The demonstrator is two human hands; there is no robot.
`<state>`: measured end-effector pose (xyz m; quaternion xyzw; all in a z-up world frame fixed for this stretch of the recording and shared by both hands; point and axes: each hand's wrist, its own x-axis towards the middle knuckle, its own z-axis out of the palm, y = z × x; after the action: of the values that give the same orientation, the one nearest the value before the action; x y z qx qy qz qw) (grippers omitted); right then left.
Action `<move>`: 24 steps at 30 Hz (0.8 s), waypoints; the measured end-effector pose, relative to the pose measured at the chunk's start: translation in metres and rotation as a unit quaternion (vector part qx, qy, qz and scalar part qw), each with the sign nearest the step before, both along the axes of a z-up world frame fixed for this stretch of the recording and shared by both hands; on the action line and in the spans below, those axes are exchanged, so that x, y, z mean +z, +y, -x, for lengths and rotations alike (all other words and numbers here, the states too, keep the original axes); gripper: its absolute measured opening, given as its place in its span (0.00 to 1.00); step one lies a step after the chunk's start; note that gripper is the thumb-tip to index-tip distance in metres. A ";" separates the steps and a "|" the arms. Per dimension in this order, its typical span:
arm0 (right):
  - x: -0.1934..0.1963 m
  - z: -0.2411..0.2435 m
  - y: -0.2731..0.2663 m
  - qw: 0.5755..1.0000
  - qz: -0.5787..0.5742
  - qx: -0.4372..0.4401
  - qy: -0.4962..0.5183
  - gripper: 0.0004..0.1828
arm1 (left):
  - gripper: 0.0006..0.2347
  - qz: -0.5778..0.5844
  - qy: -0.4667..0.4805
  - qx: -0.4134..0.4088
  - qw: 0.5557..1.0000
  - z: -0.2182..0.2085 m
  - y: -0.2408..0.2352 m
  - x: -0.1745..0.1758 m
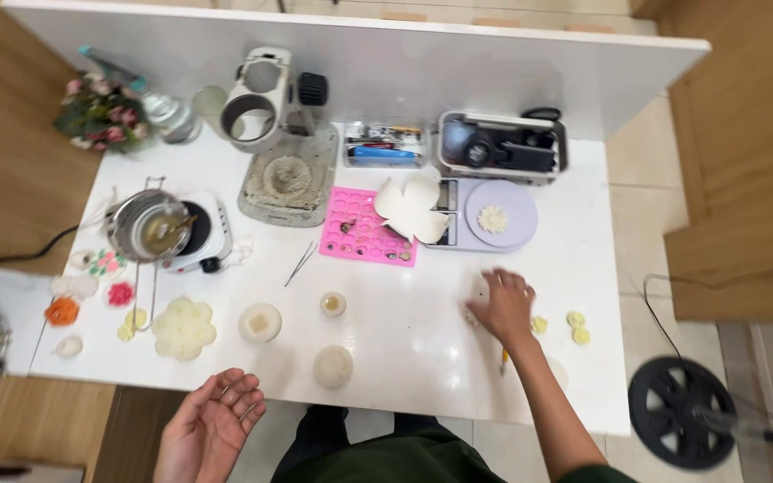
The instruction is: The recorder wraps a decorative floral-shaped candle in paper and packages it into a green gift box.
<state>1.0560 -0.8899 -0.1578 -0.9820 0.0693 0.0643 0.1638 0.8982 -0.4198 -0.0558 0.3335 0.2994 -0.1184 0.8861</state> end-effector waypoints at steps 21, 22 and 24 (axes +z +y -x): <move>-0.163 -0.080 0.012 0.931 -0.327 0.109 0.119 0.37 | 0.12 0.022 -0.060 0.262 0.963 0.151 -0.028 0.036; -0.156 -0.085 0.038 0.898 -0.402 0.109 0.143 0.35 | 0.12 0.018 -0.060 0.271 0.960 0.168 -0.021 0.035; -0.146 -0.082 0.096 0.810 -0.541 0.100 0.202 0.30 | 0.12 0.022 -0.075 0.306 0.949 0.202 -0.006 0.022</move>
<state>1.1378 -0.7941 -0.3039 -0.7007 -0.0441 0.3044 0.6437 0.6962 -0.4263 -0.0336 0.2138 0.3169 0.1773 0.9069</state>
